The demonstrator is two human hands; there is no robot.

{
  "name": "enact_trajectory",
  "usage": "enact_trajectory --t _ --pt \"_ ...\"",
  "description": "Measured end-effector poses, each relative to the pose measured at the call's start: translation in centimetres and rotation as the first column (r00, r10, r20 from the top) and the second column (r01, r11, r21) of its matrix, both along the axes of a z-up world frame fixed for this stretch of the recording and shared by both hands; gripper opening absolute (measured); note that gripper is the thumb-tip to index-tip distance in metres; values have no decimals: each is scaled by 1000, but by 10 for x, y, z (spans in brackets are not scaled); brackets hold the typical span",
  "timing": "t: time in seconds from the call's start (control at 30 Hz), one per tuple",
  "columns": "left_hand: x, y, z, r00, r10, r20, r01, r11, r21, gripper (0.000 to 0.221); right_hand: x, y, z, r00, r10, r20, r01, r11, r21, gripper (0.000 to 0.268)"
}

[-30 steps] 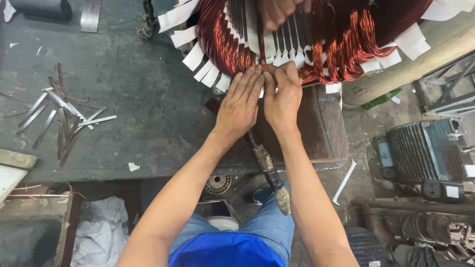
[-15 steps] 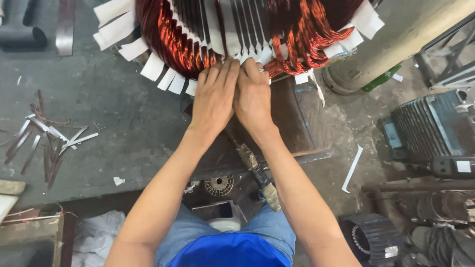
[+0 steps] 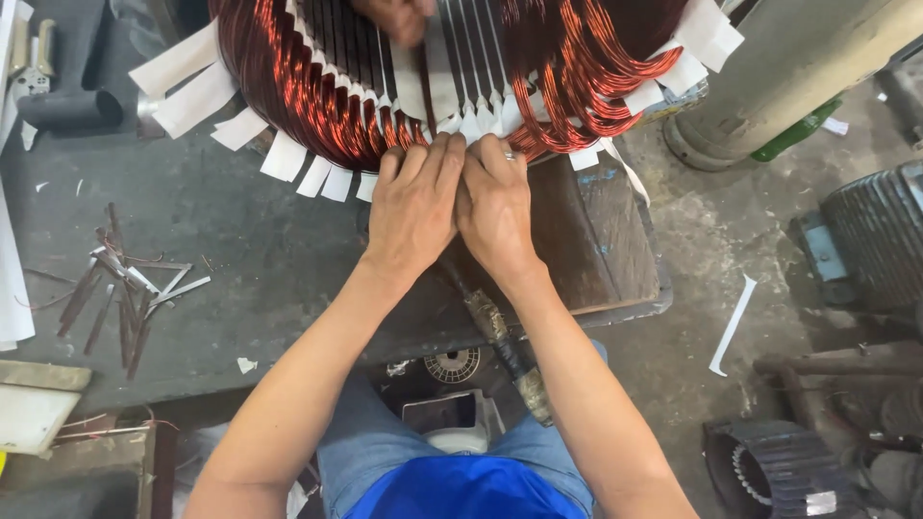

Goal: Securing copper coils in an electric motor stator by manually inserting insulation wedges and tapping them into place with a hammer.

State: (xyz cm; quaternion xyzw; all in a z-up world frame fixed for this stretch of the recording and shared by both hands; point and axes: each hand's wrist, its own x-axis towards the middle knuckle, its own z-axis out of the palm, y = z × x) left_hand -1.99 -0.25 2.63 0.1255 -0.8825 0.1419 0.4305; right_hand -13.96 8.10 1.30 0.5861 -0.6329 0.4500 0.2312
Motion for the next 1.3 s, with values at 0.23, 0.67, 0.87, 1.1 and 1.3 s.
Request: enact_trajectory --t 0.23,0.67,0.87,1.1,1.3 --pt "1 -2 -5 999 48 -9 -49 999 -20 51 7 7 14 1000 20 10 -19 999 -38 19" --pt "0 -7 5 998 -3 -68 3 1000 -13 44 3 -3 4 1000 -18 14 19 999 -41 21" --pt "1 0 3 994 3 -111 2 999 43 43 5 -1 4 1000 -18 16 17 1000 2 18" --pt "1 -5 -2 989 -13 -147 22 998 56 41 7 2 8 1000 -15 21 14 1000 23 17" --pt "3 -4 0 989 -5 -148 16 997 72 40 13 12 22 1000 -23 12 22 998 52 16"
